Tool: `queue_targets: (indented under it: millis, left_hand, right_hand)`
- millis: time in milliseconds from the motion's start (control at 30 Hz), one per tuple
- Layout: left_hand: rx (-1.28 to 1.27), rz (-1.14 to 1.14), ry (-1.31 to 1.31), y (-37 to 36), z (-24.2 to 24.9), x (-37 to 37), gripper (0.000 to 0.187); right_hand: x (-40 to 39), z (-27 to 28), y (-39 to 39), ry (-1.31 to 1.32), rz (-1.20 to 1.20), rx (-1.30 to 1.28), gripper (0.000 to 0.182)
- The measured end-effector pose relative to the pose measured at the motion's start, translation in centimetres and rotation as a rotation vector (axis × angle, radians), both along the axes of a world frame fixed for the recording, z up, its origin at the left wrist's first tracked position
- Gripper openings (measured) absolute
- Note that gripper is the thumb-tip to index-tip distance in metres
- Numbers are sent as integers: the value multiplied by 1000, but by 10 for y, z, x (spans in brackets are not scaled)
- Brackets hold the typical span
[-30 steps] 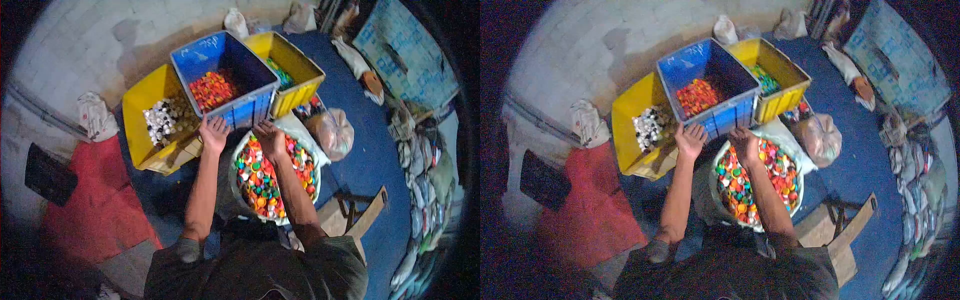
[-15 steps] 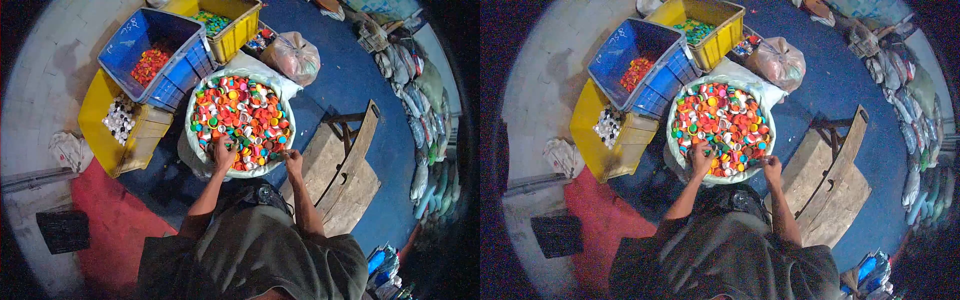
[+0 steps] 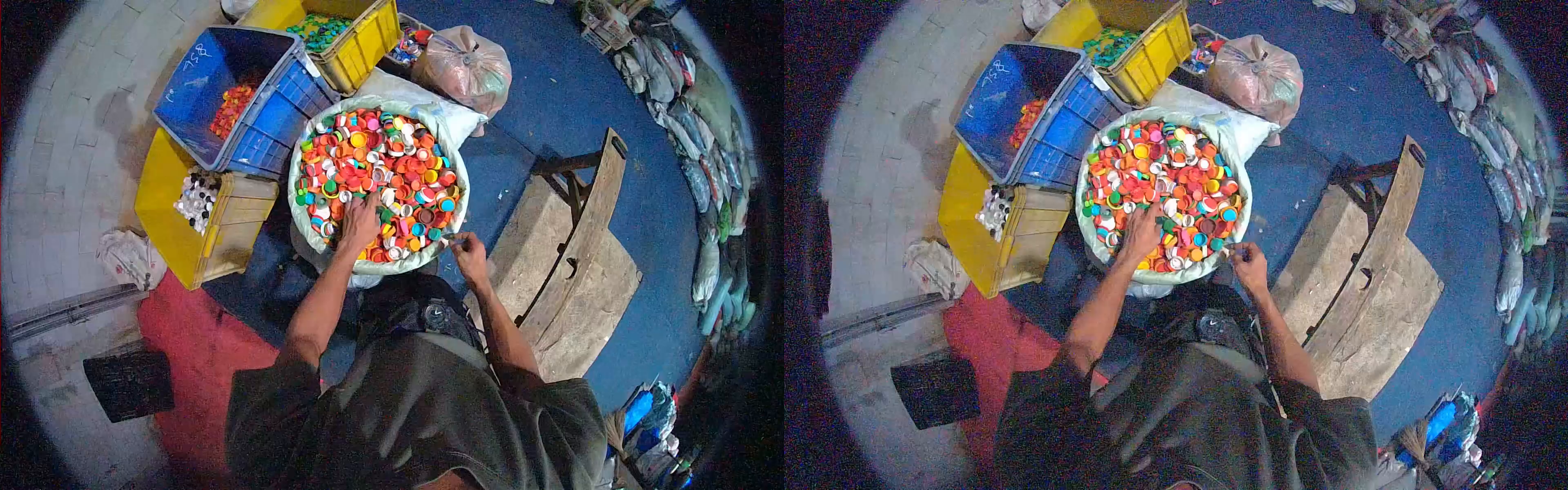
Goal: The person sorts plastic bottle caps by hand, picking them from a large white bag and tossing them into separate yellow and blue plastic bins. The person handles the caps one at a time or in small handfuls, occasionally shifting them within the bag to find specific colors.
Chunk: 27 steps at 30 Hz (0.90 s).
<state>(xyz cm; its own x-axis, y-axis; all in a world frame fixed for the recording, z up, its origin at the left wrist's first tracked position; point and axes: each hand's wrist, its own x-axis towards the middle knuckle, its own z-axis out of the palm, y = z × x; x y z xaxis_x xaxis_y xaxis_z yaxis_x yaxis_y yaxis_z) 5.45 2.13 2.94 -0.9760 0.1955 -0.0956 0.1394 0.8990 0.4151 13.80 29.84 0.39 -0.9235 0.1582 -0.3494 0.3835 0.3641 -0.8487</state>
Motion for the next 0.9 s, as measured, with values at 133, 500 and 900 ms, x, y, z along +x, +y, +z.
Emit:
queue_targets:
  millis: [133,500,900]
  left_hand:
    - [61,-23,38,-6,-17,-4,46]
    - [119,-60,38,-15,-14,1,37]
    - [750,501,8,-34,-28,26,36]
  right_hand:
    - [0,2,-2,-19,-14,-11,21]
    - [0,0,-18,-57,47,-23,25]
    - [-23,28,-55,15,213,-15,22]
